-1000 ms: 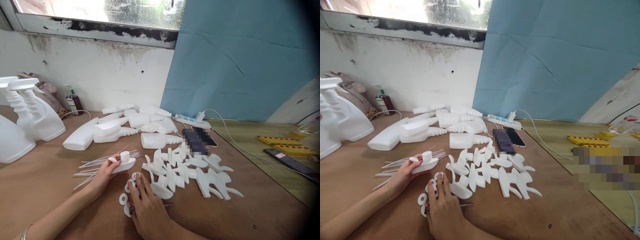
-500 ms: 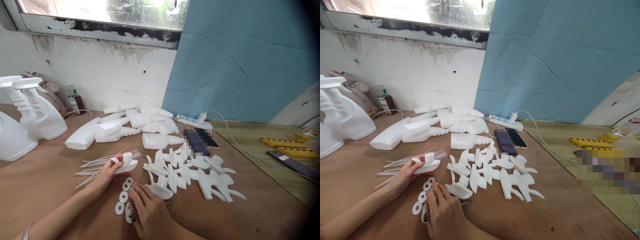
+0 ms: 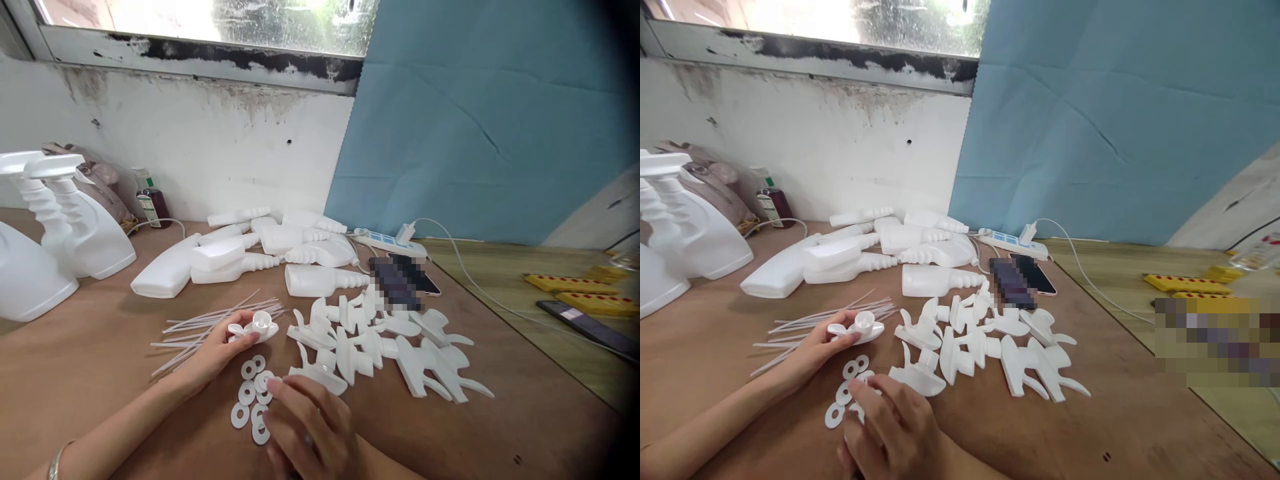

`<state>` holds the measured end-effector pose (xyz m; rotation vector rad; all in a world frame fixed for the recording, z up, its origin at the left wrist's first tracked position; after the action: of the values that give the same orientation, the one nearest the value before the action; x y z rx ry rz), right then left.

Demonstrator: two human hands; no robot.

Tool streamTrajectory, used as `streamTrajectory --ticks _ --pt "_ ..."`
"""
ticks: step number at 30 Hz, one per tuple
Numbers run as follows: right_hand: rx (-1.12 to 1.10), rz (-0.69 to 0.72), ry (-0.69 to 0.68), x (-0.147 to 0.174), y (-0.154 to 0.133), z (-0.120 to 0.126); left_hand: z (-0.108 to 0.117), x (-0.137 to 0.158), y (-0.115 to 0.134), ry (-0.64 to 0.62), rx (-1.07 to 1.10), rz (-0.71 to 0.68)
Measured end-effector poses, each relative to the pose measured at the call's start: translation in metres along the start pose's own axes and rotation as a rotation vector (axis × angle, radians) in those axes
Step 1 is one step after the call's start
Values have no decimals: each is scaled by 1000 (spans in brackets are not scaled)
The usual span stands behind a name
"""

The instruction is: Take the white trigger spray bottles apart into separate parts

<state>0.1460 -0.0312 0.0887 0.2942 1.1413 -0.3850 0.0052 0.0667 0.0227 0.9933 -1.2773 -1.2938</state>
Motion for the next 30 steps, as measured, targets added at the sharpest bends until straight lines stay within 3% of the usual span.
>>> streamTrajectory --ticks 2,4,9,14,19,30 --pt "-34 26 140 4 -5 8 -4 3 4 -62 -71 -32" --pt "-70 -6 191 9 -6 11 -8 5 7 -119 -127 -64" --pt "-109 -136 145 10 3 15 -16 8 12 -202 -221 -104" --pt "-88 38 61 -4 5 18 -16 8 14 -210 -234 -105" --pt "-26 50 -49 -3 17 8 -16 8 13 -222 -207 -99" --pt "-39 -193 -57 2 42 3 -15 7 14 -209 -224 -117"
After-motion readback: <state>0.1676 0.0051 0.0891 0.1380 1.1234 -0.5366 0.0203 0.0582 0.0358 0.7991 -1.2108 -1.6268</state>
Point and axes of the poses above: each hand's wrist, its own x-axis away from the middle knuckle, its own z-axis out of the back of the hand, y = z × x, the point moved 7 cm from there along -x, towards the middle knuckle, and after that the axes turned 5 degrees about y, right-handed, at the moved point
